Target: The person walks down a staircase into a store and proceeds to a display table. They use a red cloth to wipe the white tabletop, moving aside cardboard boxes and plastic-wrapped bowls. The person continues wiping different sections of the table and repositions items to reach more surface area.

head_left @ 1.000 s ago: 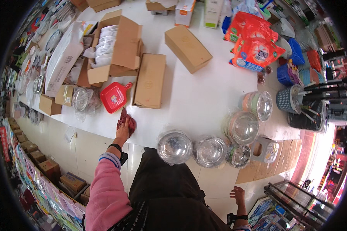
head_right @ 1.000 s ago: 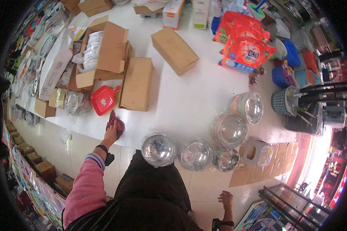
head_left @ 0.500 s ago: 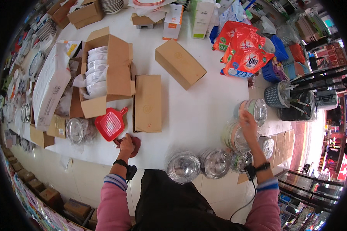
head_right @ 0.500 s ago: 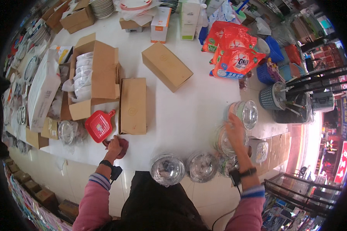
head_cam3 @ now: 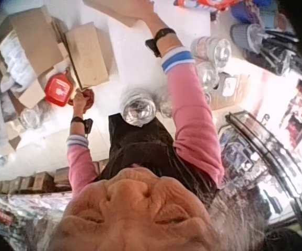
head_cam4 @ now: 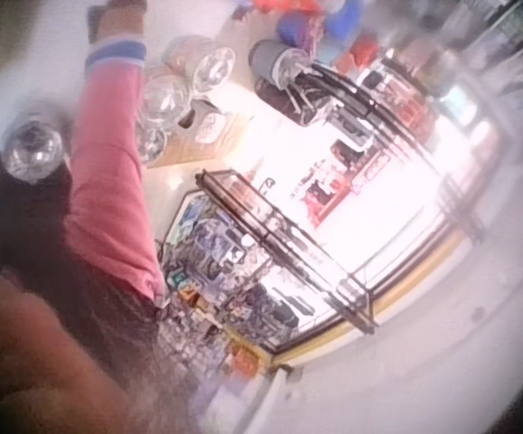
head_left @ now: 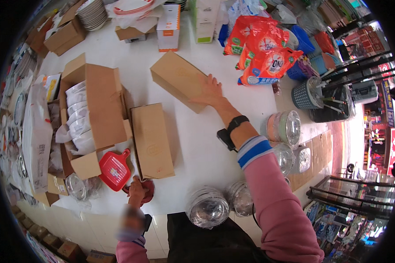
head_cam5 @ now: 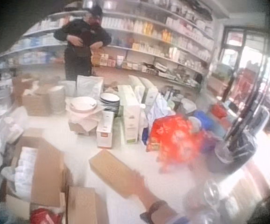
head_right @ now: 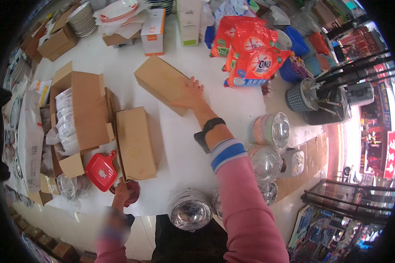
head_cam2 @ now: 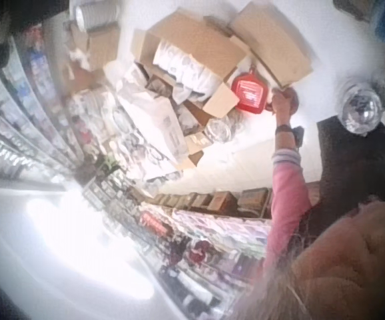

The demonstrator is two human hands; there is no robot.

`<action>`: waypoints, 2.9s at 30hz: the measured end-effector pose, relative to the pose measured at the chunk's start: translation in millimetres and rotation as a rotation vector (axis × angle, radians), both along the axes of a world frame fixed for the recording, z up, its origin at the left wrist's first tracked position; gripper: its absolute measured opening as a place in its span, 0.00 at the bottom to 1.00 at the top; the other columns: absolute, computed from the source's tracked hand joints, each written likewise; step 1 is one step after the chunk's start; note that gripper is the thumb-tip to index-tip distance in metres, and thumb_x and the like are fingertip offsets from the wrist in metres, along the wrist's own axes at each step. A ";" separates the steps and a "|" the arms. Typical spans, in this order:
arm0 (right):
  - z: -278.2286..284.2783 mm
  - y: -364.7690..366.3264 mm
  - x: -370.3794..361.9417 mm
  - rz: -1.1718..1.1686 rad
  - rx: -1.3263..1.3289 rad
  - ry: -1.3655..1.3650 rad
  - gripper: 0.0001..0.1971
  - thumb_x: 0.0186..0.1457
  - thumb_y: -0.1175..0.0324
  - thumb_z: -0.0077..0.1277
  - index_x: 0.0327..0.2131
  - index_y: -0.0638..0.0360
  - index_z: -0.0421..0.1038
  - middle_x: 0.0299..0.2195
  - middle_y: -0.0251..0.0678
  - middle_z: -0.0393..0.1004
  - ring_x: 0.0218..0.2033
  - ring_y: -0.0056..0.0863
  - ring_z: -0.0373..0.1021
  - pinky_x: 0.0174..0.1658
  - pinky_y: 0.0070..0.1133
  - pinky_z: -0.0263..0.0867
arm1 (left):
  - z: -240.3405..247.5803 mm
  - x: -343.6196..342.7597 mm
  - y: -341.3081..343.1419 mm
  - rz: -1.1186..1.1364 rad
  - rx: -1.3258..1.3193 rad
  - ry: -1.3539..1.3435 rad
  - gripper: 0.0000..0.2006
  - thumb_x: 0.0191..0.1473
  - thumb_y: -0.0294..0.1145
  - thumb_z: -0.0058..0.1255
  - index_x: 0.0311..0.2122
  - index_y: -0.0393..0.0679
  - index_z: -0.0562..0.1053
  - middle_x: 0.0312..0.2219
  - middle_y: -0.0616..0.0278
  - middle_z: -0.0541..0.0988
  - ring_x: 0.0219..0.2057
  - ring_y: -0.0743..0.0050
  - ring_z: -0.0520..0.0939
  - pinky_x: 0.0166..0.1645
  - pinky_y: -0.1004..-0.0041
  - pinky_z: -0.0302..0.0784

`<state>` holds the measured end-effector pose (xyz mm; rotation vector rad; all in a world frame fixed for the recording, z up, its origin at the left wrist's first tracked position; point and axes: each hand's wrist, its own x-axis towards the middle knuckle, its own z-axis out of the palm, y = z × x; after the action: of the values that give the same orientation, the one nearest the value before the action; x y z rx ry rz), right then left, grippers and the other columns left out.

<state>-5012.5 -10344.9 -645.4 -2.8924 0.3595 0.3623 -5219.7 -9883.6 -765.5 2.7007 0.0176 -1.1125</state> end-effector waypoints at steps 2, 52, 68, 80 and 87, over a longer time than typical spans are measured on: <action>-0.2 -1.3 0.2 0.000 0.052 -0.009 0.57 0.30 0.40 0.63 0.64 0.45 0.47 0.61 0.61 0.46 0.61 0.59 0.48 0.58 0.50 0.48 | -0.6 1.6 -0.1 0.003 -0.024 -0.020 0.39 0.32 0.35 0.71 0.46 0.41 0.56 0.36 0.43 0.77 0.41 0.41 0.78 0.46 0.55 0.75; -6.0 -63.5 -185.5 -0.794 1.500 -0.092 0.23 0.54 0.55 0.50 0.48 0.59 0.67 0.44 0.35 0.72 0.46 0.29 0.69 0.48 0.26 0.67 | -1.3 -2.5 -5.2 0.015 0.029 -0.053 0.36 0.32 0.36 0.71 0.44 0.43 0.59 0.36 0.47 0.78 0.42 0.51 0.80 0.46 0.64 0.77; 14.4 -6.1 -227.0 -0.501 -0.075 0.032 0.50 0.38 0.48 0.62 0.65 0.46 0.48 0.50 0.52 0.64 0.52 0.46 0.63 0.51 0.38 0.61 | -2.5 -3.2 0.9 -0.017 -0.044 -0.091 0.34 0.33 0.33 0.70 0.43 0.43 0.59 0.35 0.47 0.78 0.39 0.47 0.80 0.44 0.59 0.77; -0.9 2.9 -217.0 -0.499 -0.156 -0.027 0.56 0.34 0.44 0.63 0.65 0.41 0.42 0.57 0.54 0.51 0.55 0.55 0.54 0.54 0.47 0.54 | -3.9 -2.7 5.0 -0.029 -0.083 -0.107 0.34 0.33 0.35 0.70 0.44 0.44 0.60 0.35 0.47 0.78 0.39 0.46 0.80 0.44 0.58 0.77; 7.5 22.9 -207.7 -0.550 -0.130 0.002 0.54 0.34 0.45 0.63 0.65 0.38 0.44 0.55 0.52 0.53 0.55 0.53 0.55 0.53 0.47 0.55 | -3.6 -3.0 5.6 -0.034 -0.080 -0.099 0.34 0.33 0.36 0.70 0.44 0.44 0.60 0.35 0.47 0.78 0.38 0.47 0.80 0.43 0.59 0.78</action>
<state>-5220.2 -10322.1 -637.9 -2.7534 1.1773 0.2510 -5222.7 -9878.0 -769.1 2.6909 -0.0875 -0.9657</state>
